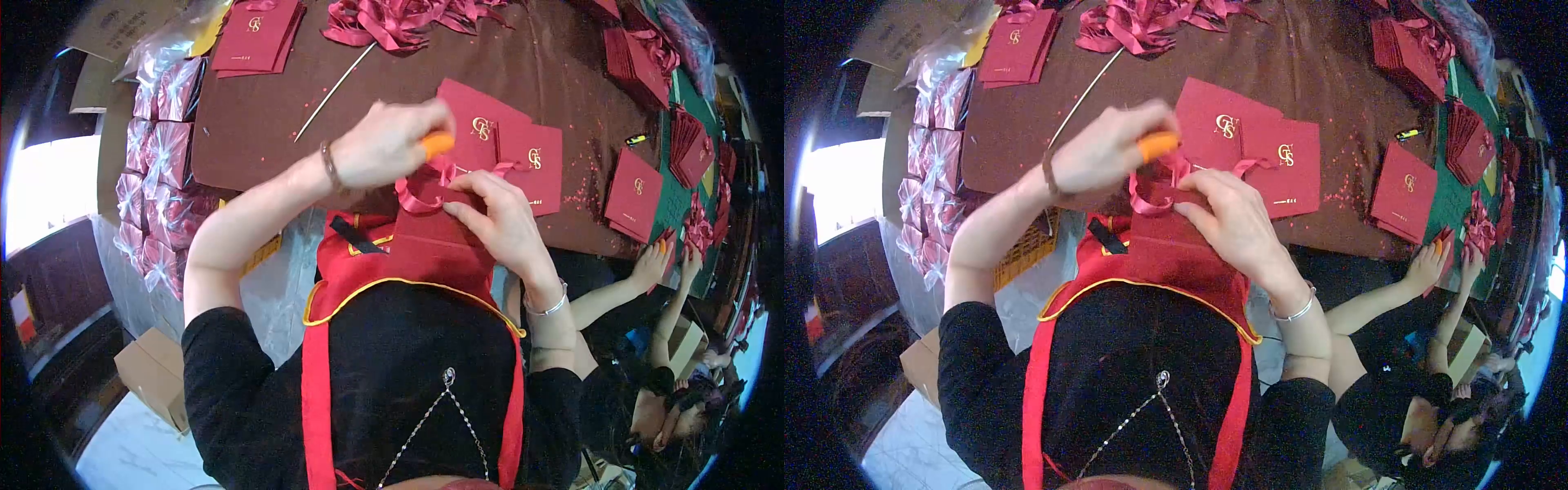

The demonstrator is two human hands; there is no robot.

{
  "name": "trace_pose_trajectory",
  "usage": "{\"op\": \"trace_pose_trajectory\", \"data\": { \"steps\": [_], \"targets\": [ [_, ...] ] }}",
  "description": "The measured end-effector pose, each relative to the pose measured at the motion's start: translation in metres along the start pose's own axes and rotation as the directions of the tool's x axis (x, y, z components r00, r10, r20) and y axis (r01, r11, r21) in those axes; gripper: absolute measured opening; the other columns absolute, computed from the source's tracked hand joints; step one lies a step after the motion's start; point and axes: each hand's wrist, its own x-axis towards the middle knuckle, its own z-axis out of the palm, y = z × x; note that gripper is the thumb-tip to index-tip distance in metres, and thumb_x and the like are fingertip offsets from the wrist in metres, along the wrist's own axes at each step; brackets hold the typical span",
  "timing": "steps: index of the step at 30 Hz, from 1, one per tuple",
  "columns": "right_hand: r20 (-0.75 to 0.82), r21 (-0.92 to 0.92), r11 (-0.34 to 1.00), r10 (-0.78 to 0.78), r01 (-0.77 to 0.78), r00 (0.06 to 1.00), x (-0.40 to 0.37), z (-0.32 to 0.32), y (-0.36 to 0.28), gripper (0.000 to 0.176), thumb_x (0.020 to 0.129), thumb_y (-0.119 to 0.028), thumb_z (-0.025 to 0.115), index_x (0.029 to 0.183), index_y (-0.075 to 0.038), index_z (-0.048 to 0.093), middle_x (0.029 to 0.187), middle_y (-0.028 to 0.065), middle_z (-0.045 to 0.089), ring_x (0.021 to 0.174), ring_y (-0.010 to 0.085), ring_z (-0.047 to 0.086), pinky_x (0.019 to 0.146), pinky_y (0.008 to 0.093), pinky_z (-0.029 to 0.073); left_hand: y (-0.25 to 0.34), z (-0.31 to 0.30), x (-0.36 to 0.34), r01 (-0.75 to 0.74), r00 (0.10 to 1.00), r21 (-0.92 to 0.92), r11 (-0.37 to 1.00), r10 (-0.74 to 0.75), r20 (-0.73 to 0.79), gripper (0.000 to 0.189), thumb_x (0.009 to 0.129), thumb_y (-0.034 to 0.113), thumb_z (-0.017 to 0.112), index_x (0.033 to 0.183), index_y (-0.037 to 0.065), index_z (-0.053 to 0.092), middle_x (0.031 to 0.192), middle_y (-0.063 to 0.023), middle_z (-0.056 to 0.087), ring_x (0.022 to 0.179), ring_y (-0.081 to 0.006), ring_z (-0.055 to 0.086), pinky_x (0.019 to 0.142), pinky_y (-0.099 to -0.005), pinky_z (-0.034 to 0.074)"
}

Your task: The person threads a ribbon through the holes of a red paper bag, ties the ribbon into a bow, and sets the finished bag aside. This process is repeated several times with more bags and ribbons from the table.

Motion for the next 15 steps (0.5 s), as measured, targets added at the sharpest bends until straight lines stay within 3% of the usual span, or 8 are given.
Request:
{"op": "trace_pose_trajectory", "data": {
  "steps": [2, 7, 8, 10, 11, 12, 14, 15],
  "targets": [
    [-0.037, -0.059, 0.997, -0.052, 0.05, 0.998, -0.001, 0.0, 0.006, 0.024, 0.073, -0.011, 0.07, 0.092, 0.0, 0.06, 0.09, 0.0118, 0.056, 0.091, 0.0262, 0.055, 0.079, 0.0328, 0.044, -0.009, 0.013, -0.016, -0.102, 0.988, 0.131, 0.986, 0.085, 0.13, 0.013, 0.084, 0.02, 0.056, 0.089, 0.008, 0.058, 0.089, -0.0095, 0.059, 0.093, -0.0272, 0.057, 0.076, -0.041, 0.039],
    [-0.175, -0.269, 0.963, -0.081, 0.031, 0.981, -0.017, -0.017, 0.012, 0.025, 0.067, -0.02, 0.075, 0.086, -0.008, 0.064, 0.105, 0.007, 0.052, 0.103, 0.0268, 0.046, 0.09, 0.0397, 0.033, -0.011, 0.015, -0.031, -0.109, 0.992, 0.039, 0.993, 0.106, 0.064, 0.012, 0.084, 0.016, 0.056, 0.09, 0.006, 0.059, 0.089, -0.0092, 0.056, 0.091, -0.0267, 0.055, 0.076, -0.0378, 0.039],
    [-0.196, -0.299, 0.954, -0.071, 0.009, 0.978, -0.023, -0.019, 0.016, 0.025, 0.069, -0.017, 0.075, 0.09, -0.009, 0.064, 0.109, 0.0076, 0.051, 0.106, 0.0272, 0.045, 0.088, 0.0367, 0.038, -0.017, 0.015, -0.032, -0.106, 0.992, 0.018, 0.994, 0.105, 0.063, 0.012, 0.084, 0.015, 0.057, 0.09, 0.005, 0.059, 0.089, -0.01, 0.056, 0.088, -0.0268, 0.056, 0.074, -0.0367, 0.041],
    [-0.218, -0.089, 0.99, 0.091, -0.112, 0.972, -0.035, -0.02, 0.017, 0.025, 0.071, -0.014, 0.074, 0.094, -0.008, 0.064, 0.112, 0.0074, 0.05, 0.108, 0.0281, 0.045, 0.081, 0.0319, 0.045, -0.021, 0.015, -0.034, -0.088, 0.994, -0.047, 0.995, 0.091, 0.056, 0.012, 0.084, 0.015, 0.058, 0.089, 0.004, 0.059, 0.088, -0.0102, 0.056, 0.086, -0.0269, 0.057, 0.072, -0.0363, 0.043],
    [-0.201, 0.024, 0.995, 0.098, -0.095, 0.975, -0.04, -0.019, 0.027, 0.026, 0.074, -0.012, 0.073, 0.098, -0.007, 0.063, 0.111, 0.0064, 0.049, 0.103, 0.023, 0.048, 0.073, 0.0268, 0.048, -0.022, 0.015, -0.035, -0.073, 0.995, -0.113, 0.991, 0.079, 0.055, 0.012, 0.084, 0.014, 0.059, 0.088, 0.003, 0.059, 0.087, -0.0105, 0.057, 0.084, -0.027, 0.057, 0.071, -0.0358, 0.044],
    [-0.202, 0.025, 0.995, 0.101, -0.098, 0.974, -0.042, -0.018, 0.029, 0.026, 0.074, -0.012, 0.073, 0.098, -0.007, 0.063, 0.111, 0.0064, 0.049, 0.103, 0.023, 0.048, 0.073, 0.0268, 0.048, -0.022, 0.015, -0.034, -0.098, 0.994, -0.099, 0.99, 0.103, 0.041, 0.013, 0.084, 0.013, 0.06, 0.089, 0.002, 0.059, 0.085, -0.0106, 0.057, 0.081, -0.0257, 0.058, 0.071, -0.034, 0.046],
    [-0.107, 0.243, 0.94, 0.272, -0.24, 0.956, -0.046, -0.015, 0.03, 0.029, 0.074, -0.011, 0.072, 0.101, -0.007, 0.062, 0.109, 0.0071, 0.05, 0.094, 0.0155, 0.051, 0.07, 0.0228, 0.045, -0.027, 0.017, -0.033, -0.093, 0.994, -0.184, 0.978, 0.102, 0.038, 0.014, 0.084, 0.013, 0.06, 0.092, 0.002, 0.06, 0.087, -0.0108, 0.058, 0.085, -0.0241, 0.059, 0.075, -0.0331, 0.046],
    [-0.118, 0.269, 0.936, 0.267, -0.228, 0.957, -0.046, -0.011, 0.032, 0.028, 0.076, -0.009, 0.07, 0.103, -0.005, 0.06, 0.095, 0.0014, 0.052, 0.077, 0.0066, 0.048, 0.062, 0.0195, 0.039, -0.03, 0.015, -0.032, -0.139, 0.99, -0.21, 0.968, 0.137, -0.025, 0.016, 0.085, 0.013, 0.059, 0.097, 0.003, 0.061, 0.092, -0.011, 0.06, 0.088, -0.0236, 0.059, 0.078, -0.0323, 0.047]
  ]
}}
